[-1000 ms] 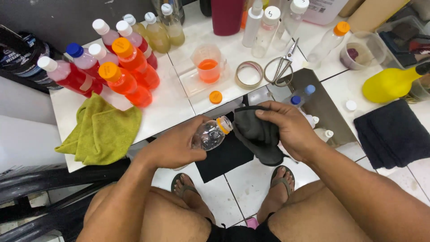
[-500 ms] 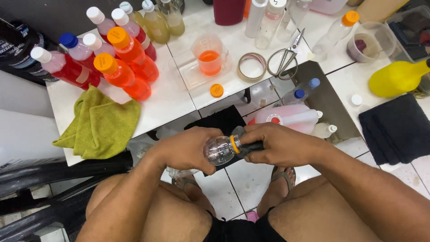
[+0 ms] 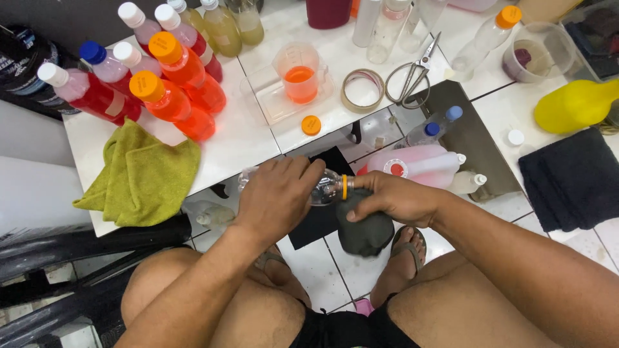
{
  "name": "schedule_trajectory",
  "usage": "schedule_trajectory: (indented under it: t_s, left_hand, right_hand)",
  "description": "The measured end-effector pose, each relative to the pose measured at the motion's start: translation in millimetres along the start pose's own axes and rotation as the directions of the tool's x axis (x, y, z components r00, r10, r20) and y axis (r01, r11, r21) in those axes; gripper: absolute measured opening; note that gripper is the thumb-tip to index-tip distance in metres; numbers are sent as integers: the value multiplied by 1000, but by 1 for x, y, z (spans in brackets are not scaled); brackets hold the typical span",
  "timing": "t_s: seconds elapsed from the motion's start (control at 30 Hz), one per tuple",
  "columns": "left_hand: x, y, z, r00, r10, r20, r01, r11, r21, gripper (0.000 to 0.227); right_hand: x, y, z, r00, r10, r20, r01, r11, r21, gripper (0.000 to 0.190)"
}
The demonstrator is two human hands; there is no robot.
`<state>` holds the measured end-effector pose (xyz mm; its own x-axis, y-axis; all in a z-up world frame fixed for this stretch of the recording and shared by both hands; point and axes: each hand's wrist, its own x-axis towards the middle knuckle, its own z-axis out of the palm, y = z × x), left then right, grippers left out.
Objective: The person pours an orange liquid from a measuring cup into a small plastic bottle, wipes the bottle with a cloth, and secures the cap. They then cut a piece of masking tape with scissors and apply it to the bottle. The person repeats the process with a second bottle, wiping it and securing the cap.
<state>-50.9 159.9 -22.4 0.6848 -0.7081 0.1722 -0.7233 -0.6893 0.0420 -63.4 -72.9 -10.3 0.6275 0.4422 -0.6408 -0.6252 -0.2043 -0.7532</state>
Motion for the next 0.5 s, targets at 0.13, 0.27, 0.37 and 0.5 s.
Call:
schedule_trajectory:
  t_s: [0.13, 0.27, 0.37, 0.5]
  left_hand:
    - [17, -2, -43, 982, -116, 147, 137, 980, -144, 70]
    - [13, -15, -39, 702, 81, 708, 573, 526, -629, 89]
    - [19, -18, -40, 726, 66, 685, 566, 509, -649, 60]
    - [15, -3, -25, 888, -224, 401, 387, 835, -390, 51]
  right_hand:
    - [-11, -13, 4, 996, -88, -30, 86, 994, -64, 42]
    - [-21, -12, 20, 966, -252, 56, 237, 783, -575, 37]
    - [-14, -11, 14, 959, -280, 40, 224, 668, -710, 31]
    - [-9, -14, 6, 978, -201, -49, 160, 886, -435, 28]
